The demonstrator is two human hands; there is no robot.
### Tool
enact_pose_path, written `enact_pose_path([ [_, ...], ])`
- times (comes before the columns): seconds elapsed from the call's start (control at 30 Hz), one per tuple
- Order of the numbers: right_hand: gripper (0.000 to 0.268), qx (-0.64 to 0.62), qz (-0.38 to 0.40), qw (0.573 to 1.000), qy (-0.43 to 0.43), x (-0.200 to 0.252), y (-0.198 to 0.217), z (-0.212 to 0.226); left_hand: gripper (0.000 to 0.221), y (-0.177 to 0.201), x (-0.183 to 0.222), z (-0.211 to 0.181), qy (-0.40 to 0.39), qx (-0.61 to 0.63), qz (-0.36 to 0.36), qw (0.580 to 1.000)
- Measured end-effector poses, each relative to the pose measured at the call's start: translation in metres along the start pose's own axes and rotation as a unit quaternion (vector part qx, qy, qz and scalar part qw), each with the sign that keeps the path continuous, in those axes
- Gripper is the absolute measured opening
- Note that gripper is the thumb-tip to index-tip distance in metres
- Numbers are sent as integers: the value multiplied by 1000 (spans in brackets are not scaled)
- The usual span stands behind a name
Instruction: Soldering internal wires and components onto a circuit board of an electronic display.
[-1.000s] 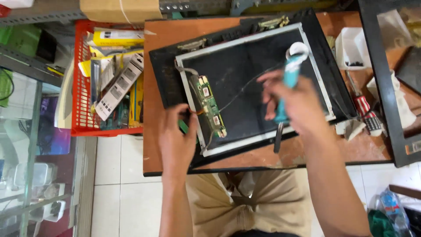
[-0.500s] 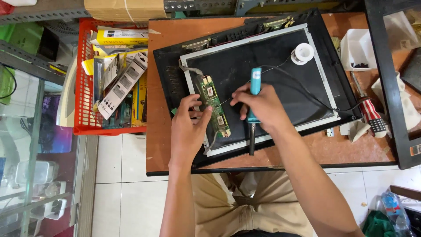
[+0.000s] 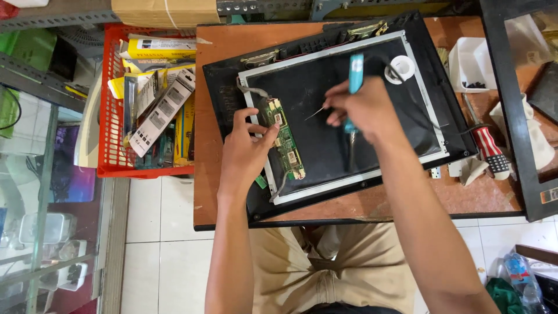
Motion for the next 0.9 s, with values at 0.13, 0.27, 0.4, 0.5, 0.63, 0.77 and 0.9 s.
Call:
enact_pose_path([
  [0.13, 18, 79, 3, 996, 31, -37, 7, -13, 59, -2, 1, 3, 10, 20, -5, 1000],
  [0.27, 16, 136, 27, 990, 31, -61, 5, -19, 58, -4, -8, 9, 22, 38, -6, 999],
  [0.4, 18, 130, 32, 991, 13, -38, 0, -2, 60, -4, -10, 13, 18, 82, 6, 996],
  [0.5, 35, 126, 58, 990, 10, -12, -1, 19, 67, -4, -12, 15, 22, 98, 13, 995],
  [0.63, 39, 62, 71, 995, 26, 13, -3, 22, 72, -14, -23, 33, 0, 190, 44, 981],
  [0.77, 37, -24, 101, 994, -38, 31, -17, -1, 72, -16, -28, 34, -6, 236, 57, 970],
  [0.9, 43, -39, 130, 990, -27, 40, -31, 0, 73, -15, -37, 36, -12, 252, 64, 965],
])
Point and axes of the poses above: each hand's wrist, its own x-axis away from the middle knuckle, its own y-axis out of the back of the hand, z = x × y, the point moved 2 cm from there along -x, towards the middle knuckle, and after that the axes turned 12 degrees about -x, right-handed, at the moved point
